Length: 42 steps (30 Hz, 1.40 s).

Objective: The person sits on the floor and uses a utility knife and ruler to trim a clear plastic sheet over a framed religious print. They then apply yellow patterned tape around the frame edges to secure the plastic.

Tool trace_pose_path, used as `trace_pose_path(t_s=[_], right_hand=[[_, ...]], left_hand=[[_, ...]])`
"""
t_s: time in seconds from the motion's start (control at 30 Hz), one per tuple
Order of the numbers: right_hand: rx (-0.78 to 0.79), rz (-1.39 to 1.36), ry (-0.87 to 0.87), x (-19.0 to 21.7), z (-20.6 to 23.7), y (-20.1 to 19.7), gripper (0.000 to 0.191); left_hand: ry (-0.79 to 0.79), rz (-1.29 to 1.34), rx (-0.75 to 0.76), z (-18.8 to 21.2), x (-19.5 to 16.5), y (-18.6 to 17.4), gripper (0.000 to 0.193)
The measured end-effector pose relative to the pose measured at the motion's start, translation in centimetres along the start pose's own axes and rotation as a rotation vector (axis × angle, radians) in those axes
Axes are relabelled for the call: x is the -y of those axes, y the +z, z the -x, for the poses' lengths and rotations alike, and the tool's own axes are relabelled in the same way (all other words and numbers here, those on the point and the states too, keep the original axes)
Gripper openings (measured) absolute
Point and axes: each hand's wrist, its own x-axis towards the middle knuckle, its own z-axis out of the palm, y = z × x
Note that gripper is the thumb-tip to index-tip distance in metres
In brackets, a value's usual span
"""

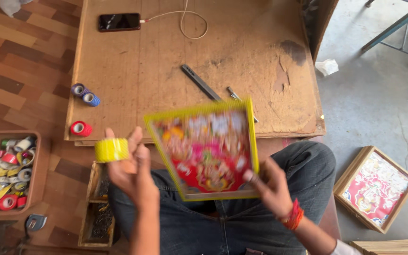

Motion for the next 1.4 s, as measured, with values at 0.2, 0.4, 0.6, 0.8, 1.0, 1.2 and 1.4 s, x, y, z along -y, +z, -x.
trace_pose_path(t_s=[0.2,0.4,0.6,0.8,1.0,1.2,1.4], right_hand=[[-0.208,-0.456,0.118,1.0,-15.4,-4.9,0.035],[-0.37,-0.328,0.083,0.5,-33.0,-9.0,0.031],[-0.433,-0.435,0.0,2.3,-41.3,-9.8,0.037],[-0.585,-0.39,0.116,1.3,-40.3,-10.5,0.051],[-0.477,0.267,-0.174,-8.0,-31.3,-19.2,0.034],[-0.695,1.09,0.192,-19.4,-12.1,-29.4,0.041],[-0.54,1.016,0.972,-24.3,0.9,-28.7,0.094]], left_hand=[[-0.323,-1.006,0.25,-9.2,5.2,-6.9,0.062],[-0.335,-1.623,0.468,-13.2,10.0,-10.1,0.073],[-0.453,-1.665,0.497,-15.7,10.9,-12.1,0.076],[-0.48,-1.667,0.484,-16.4,11.3,-13.7,0.083],[-0.34,-1.729,0.493,-15.6,10.8,-14.8,0.08],[-0.29,-1.866,0.37,-14.1,7.8,-13.2,0.07],[0.29,-1.243,0.545,-7.6,10.2,-2.9,0.048]])
